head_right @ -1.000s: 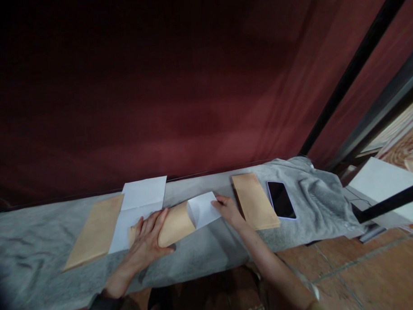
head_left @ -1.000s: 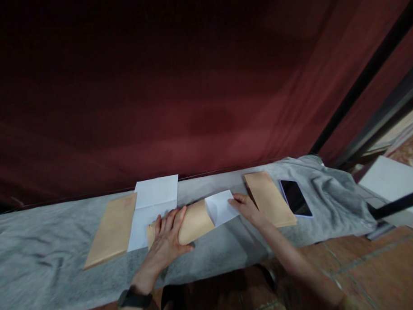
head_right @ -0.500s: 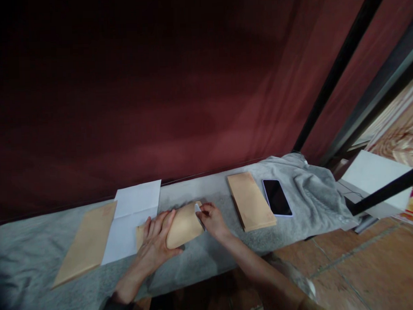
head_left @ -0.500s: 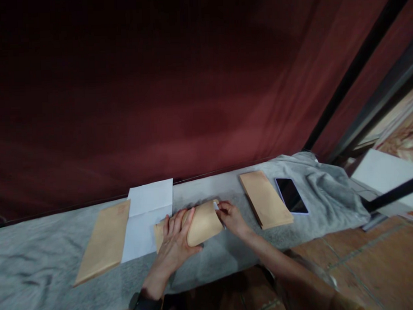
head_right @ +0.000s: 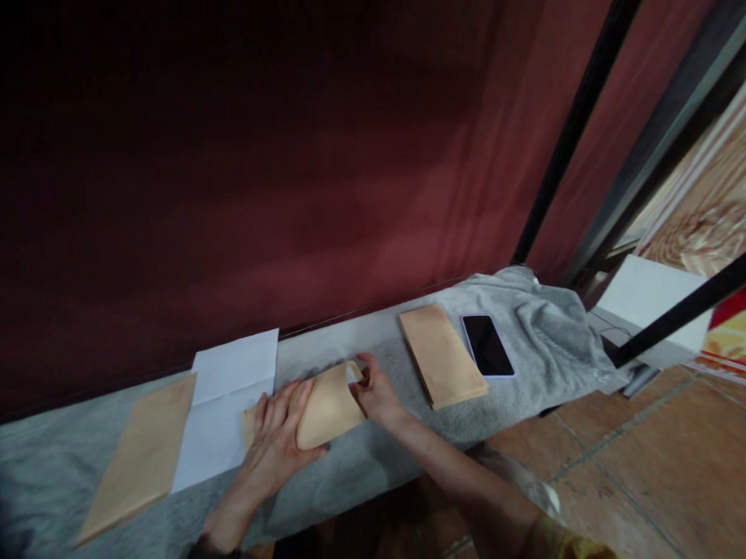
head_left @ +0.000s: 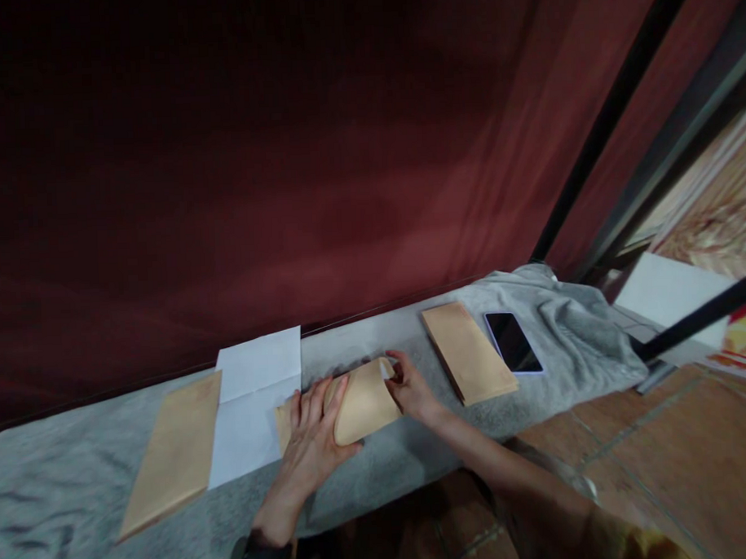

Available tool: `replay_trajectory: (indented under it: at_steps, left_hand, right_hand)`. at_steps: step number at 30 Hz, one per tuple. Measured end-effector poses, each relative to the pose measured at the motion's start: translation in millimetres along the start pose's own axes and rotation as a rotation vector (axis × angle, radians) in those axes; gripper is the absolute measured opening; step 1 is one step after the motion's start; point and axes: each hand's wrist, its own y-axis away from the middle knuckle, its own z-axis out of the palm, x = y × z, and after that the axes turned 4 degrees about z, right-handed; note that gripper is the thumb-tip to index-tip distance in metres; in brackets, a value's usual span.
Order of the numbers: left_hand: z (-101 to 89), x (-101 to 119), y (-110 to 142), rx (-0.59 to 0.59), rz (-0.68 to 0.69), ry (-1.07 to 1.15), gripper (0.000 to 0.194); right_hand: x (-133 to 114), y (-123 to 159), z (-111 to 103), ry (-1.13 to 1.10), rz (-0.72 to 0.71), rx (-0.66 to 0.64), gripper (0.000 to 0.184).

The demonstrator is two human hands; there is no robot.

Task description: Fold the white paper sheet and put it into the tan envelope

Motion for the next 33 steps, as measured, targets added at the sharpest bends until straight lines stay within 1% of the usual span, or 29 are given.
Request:
replay_trajectory:
  at_steps: [2,4,6,7,9,11,13,14,15,18,19,21,24,26,27,29,31,33]
  left_hand:
    - [-0.4,-0.5,-0.1,-0.012,-0.002,0.009,0.116]
    - [-3.6,1.9,-0.7,-0.008,-0.012,0.04,0.113]
    - [-8.0,7.6,-1.6,0.05,-0.053,0.117,0.102]
    - [-9.6,11.5,-1.9,0.108,-0.103,0.179,0.094]
    - [-9.1,20.4,-1.8,0.265,-0.285,0.336,0.077]
    - [-2.2,29.6,-0.9,0.426,-0.543,0.516,0.066]
    - [9.1,38.5,-0.4,0.523,-0.782,0.729,0.059]
    - [14.8,43.0,-0.9,0.533,-0.865,0.871,0.053]
    - [19.8,47.7,-2.2,0.523,-0.928,1.039,0.046]
    - [26.0,63.3,-11.4,0.405,-1.039,1.566,0.027]
    - [25.4,68.7,-15.7,0.376,-1.07,1.692,0.023]
    - [22.3,78.7,-24.4,0.395,-1.123,1.839,0.023]
    - [19.6,88.1,-33.5,0.477,-1.173,1.907,0.025]
    - [20.9,88.5,-35.5,0.489,-1.176,1.908,0.025]
    - [22.0,86.8,-35.5,0.482,-1.173,1.9,0.025]
    - [23.6,79.9,-34.3,0.436,-1.149,1.883,0.024]
    - [22.7,69.8,-32.3,0.35,-1.107,1.868,0.027]
    - [19.0,58.9,-29.9,0.252,-1.043,1.835,0.035]
  right_hand:
    - [-3.6,-0.8,-2.0,-0.069,0.077,-0.087,0.032]
    - [-9.0,-0.6,-4.9,-0.115,0.131,-0.129,0.022]
    - [-15.1,0.5,-7.9,-0.159,0.164,-0.092,0.022]
    - [-18.0,1.3,-9.1,-0.185,0.181,-0.058,0.023]
    - [-22.9,3.1,-10.8,-0.234,0.207,0.002,0.024]
    - [-26.1,5.2,-11.2,-0.29,0.223,0.039,0.025]
    - [-27.6,7.8,-10.2,-0.345,0.23,0.056,0.028]
    - [-27.8,9.1,-9.2,-0.366,0.23,0.061,0.029]
    - [-27.7,10.6,-8.0,-0.381,0.225,0.062,0.031]
    - [-25.8,15.0,-3.5,-0.415,0.207,0.078,0.032]
    - [-24.7,16.6,-1.8,-0.425,0.206,0.083,0.033]
    - [-22.3,19.9,1.5,-0.435,0.209,0.088,0.033]
    - [-19.7,24.6,5.2,-0.435,0.22,0.095,0.032]
    - [-20.6,27.0,4.4,-0.428,0.232,0.103,0.032]
    - [-22.2,27.8,2.3,-0.423,0.246,0.086,0.032]
    - [-28.1,28.2,-6.3,-0.413,0.299,0.005,0.033]
    - [-36.2,27.3,-20.0,-0.41,0.388,-0.125,0.034]
    - [-43.5,25.7,-35.8,-0.422,0.485,-0.265,0.036]
